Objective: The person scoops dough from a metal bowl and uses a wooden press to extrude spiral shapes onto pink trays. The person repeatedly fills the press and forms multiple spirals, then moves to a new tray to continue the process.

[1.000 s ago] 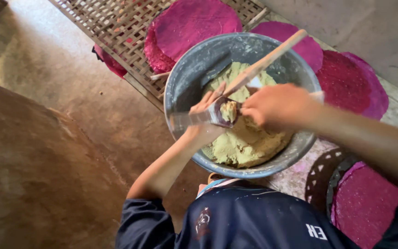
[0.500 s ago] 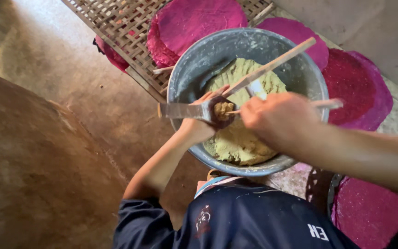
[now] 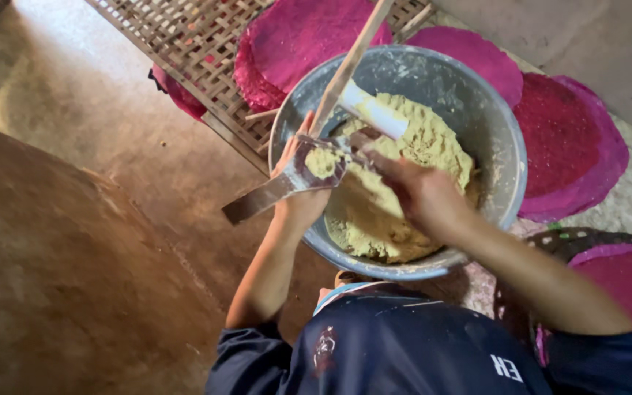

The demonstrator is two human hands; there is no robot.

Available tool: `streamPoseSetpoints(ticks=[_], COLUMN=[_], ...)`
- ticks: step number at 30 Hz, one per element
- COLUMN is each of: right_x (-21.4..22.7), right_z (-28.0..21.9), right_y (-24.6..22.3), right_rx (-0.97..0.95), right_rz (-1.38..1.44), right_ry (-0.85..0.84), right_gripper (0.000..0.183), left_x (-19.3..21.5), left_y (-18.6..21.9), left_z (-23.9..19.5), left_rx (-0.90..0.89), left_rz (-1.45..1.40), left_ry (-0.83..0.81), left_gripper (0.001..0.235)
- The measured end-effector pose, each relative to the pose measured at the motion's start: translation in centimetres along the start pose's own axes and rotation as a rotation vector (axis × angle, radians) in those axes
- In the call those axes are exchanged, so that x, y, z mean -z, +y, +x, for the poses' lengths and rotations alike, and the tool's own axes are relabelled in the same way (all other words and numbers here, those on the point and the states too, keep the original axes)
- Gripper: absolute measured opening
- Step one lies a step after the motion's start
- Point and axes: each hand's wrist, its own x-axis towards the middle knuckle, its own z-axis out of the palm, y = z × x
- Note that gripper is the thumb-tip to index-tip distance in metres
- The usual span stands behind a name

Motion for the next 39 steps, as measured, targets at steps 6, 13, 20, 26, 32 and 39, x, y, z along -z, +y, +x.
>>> streamPoseSetpoints(ticks=[6,13,20,26,32,39], right_x=[-5.4,-5.2,-6.8,-2.1,2.6,10.6], right_z=[-2.1,0.4,-2.2,-2.9,-12.8,-27.5], right_y=[4.9,4.6,5.6,6.3,7.7,8.9], right_rx=[0.397,-0.220,-0.132,0.184,0.496,0.412], right_rz=[0.378,0.294,0.290,0.649,1.632,0.503], right_ry=[0.161,-0.056,-0.282,0.160,0.552,0.623], right_gripper=[0.049,0.042,0.053,0.076,0.080,0.050], left_x=[0.8,-1.3,-0.5,-5.3,-11.3,-12.2], left_y=[-0.3,-1.2,-7.3,-1.8,9.7,21.5], left_z=[1.8,1.8,4.3,-0.8,-7.9,-6.3], left_rx=[-0.039,-0.011,0.321,0.717,0.828,-0.020], left_rz=[0.210,0.410,-0.308,-1.226,-1.206,-0.821], left_ry=[-0.029,-0.127,0.015,-0.310,-1.096,-1.053], left_gripper=[0.047,0.056,0.042,0.047,0.049,0.036])
